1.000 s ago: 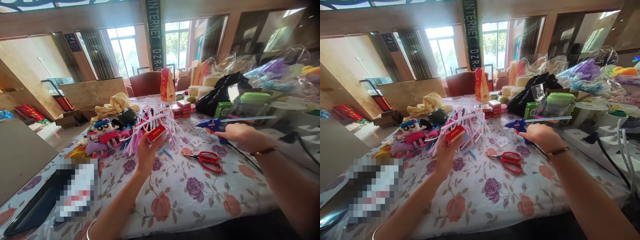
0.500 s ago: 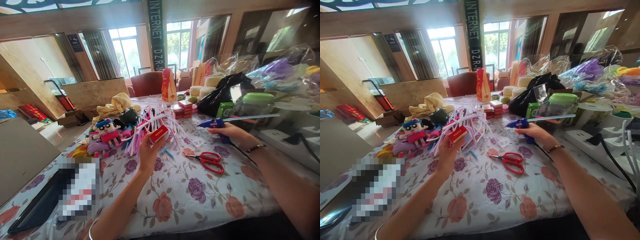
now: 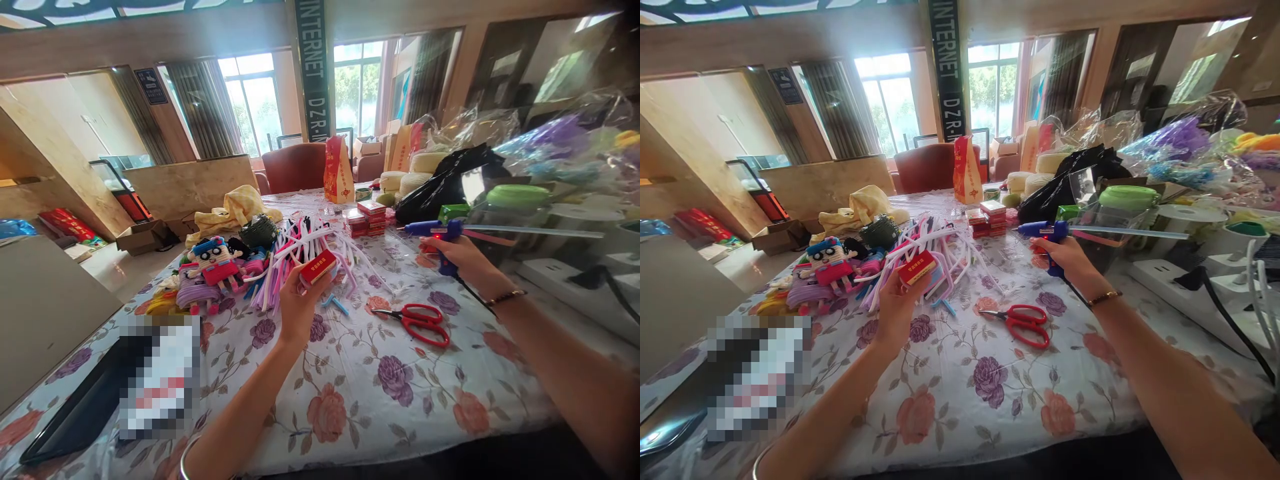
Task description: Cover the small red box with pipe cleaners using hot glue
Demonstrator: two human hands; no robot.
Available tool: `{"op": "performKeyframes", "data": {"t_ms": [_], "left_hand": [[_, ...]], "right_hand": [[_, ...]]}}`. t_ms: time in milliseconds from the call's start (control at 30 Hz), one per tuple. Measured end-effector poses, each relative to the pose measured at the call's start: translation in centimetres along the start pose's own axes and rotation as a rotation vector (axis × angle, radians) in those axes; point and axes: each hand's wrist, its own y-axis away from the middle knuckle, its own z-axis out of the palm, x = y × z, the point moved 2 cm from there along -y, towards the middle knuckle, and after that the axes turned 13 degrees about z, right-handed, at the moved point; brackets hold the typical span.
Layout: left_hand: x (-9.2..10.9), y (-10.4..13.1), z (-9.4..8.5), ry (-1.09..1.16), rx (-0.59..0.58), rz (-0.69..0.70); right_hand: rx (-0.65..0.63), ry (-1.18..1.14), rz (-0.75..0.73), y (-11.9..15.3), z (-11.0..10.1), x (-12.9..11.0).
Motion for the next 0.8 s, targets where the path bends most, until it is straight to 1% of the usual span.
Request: {"op": "performKeyframes", "data": {"t_ms": [100, 200, 333, 433, 567, 667, 800], "left_hand": [[0.0, 0.0, 0.0, 0.016, -0.01, -0.01], [-0.1, 0.0, 0.1, 0.064, -0.017, -0.034], [-0.3, 0.0, 0.1, 0.174, -0.025, -0.141], [-0.4, 0.0, 0.0, 0.215, 0.015, -0.226], [-0.4, 0.0, -0.1, 0.251, 0.01, -0.253], [-0.5, 0.1, -0.3, 0.283, 0.0, -0.247], [-0.5, 0.0, -0.2, 0.277, -0.001, -0.245]], "right_hand": [[-0.044, -0.053, 0.044, 1.3, 0.6, -1.2], [-0.117, -0.094, 0.074, 3.1, 1.8, -2.7], [-0.249, -0.148, 0.079, 5.7, 3.7, -3.9], [-0.356, -0.175, 0.074, 7.5, 4.9, -4.1], [-0.51, -0.266, 0.142, 9.7, 6.0, -4.2], [-0.553, -0.315, 0.219, 11.1, 6.5, -4.3], [-0.617, -0.221, 0.284, 12.6, 6.9, -4.2]]}}
